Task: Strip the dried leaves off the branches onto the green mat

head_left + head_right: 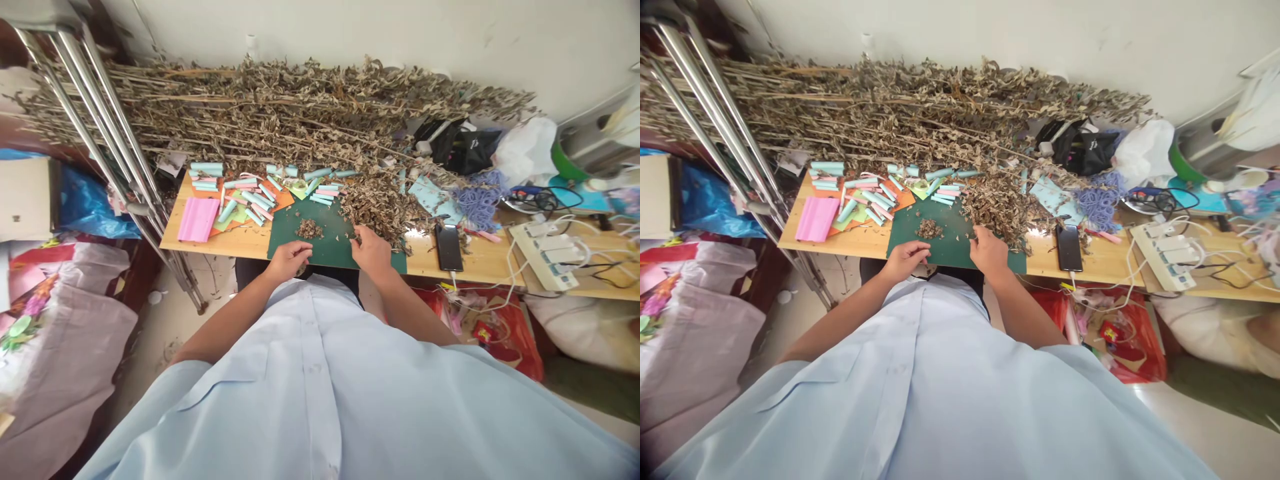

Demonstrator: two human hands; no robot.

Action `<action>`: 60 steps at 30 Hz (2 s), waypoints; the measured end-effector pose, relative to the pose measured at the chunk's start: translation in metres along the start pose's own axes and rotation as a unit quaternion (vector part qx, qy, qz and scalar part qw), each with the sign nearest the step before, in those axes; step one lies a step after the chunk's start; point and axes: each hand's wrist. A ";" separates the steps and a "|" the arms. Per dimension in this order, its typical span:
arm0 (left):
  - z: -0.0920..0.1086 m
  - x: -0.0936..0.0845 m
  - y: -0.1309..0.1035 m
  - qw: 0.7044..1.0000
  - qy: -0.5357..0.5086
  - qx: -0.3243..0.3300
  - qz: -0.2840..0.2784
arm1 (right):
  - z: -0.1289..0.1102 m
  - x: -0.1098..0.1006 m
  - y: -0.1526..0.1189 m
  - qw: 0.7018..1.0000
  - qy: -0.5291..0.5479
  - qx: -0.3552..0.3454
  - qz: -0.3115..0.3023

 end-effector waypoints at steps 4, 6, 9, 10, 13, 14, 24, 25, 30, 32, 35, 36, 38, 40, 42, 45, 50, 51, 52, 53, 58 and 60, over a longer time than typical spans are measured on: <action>-0.006 0.002 0.000 1.000 0.000 0.022 0.005 | 0.002 0.002 0.004 1.000 -0.011 -0.001 -0.006; -0.008 0.003 0.000 1.000 -0.008 0.021 0.006 | 0.003 0.005 0.006 1.000 -0.015 0.000 -0.005; -0.008 0.003 0.001 0.999 -0.029 0.012 0.006 | 0.005 0.009 0.008 1.000 -0.014 -0.005 0.007; -0.007 0.003 0.001 0.999 -0.032 0.011 0.006 | 0.006 0.011 0.009 1.000 -0.012 -0.009 0.012; -0.007 0.003 0.002 0.999 -0.032 0.012 0.009 | 0.007 0.011 0.010 0.999 0.002 -0.016 0.028; -0.007 0.003 0.002 0.999 -0.031 0.013 0.010 | 0.008 0.010 0.010 0.999 0.012 -0.013 0.035; -0.010 0.007 0.004 0.999 -0.023 0.020 0.030 | 0.004 0.010 0.031 0.892 0.414 0.134 0.121; -0.010 0.007 0.004 0.999 -0.020 0.019 0.032 | 0.002 0.010 0.033 0.865 0.461 0.157 0.121; -0.007 0.008 0.007 0.999 -0.028 -0.022 0.031 | -0.013 0.001 0.038 0.753 0.611 0.228 0.085; -0.006 0.008 0.010 0.998 -0.037 -0.038 0.025 | -0.017 -0.003 0.039 0.730 0.638 0.235 0.077; -0.002 0.012 0.015 0.996 -0.072 -0.046 0.024 | -0.024 -0.008 0.038 0.712 0.659 0.235 0.057; 0.000 0.014 0.017 0.994 -0.096 -0.042 0.023 | -0.026 -0.009 0.037 0.709 0.663 0.236 0.046; 0.007 0.019 0.021 0.986 -0.165 -0.026 0.014 | -0.033 -0.010 0.034 0.700 0.672 0.241 0.018; 0.017 0.025 0.026 0.969 -0.246 -0.006 -0.004 | -0.041 -0.009 0.028 0.685 0.685 0.249 -0.016; 0.025 0.030 0.029 0.951 -0.309 0.003 -0.024 | -0.051 -0.006 0.021 0.670 0.695 0.256 -0.053; 0.032 0.037 0.030 0.942 -0.334 0.000 -0.021 | -0.061 0.001 0.009 0.671 0.693 0.252 -0.073; 0.027 0.045 0.024 0.970 -0.243 -0.015 0.008 | -0.067 0.014 -0.004 0.740 0.634 0.222 -0.023; 0.025 0.046 0.023 0.974 -0.224 -0.011 0.023 | -0.067 0.016 -0.004 0.755 0.621 0.212 -0.013; 0.023 0.047 0.022 0.978 -0.206 -0.006 0.038 | -0.067 0.017 -0.004 0.768 0.609 0.199 -0.004; 0.022 0.047 0.021 0.981 -0.187 -0.001 0.049 | -0.067 0.018 -0.004 0.779 0.599 0.185 0.005; 0.024 0.040 0.016 0.992 -0.099 0.021 0.077 | -0.069 0.024 -0.001 0.818 0.563 0.117 0.017; 0.026 0.037 0.015 0.994 -0.076 0.030 0.075 | -0.069 0.025 -0.001 0.824 0.557 0.108 0.016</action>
Point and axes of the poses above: each hand's wrist, its own y-axis towards the middle knuckle, its own x-axis out of the palm, z = x × y, and after that the axes turned 5 degrees about y, right-handed
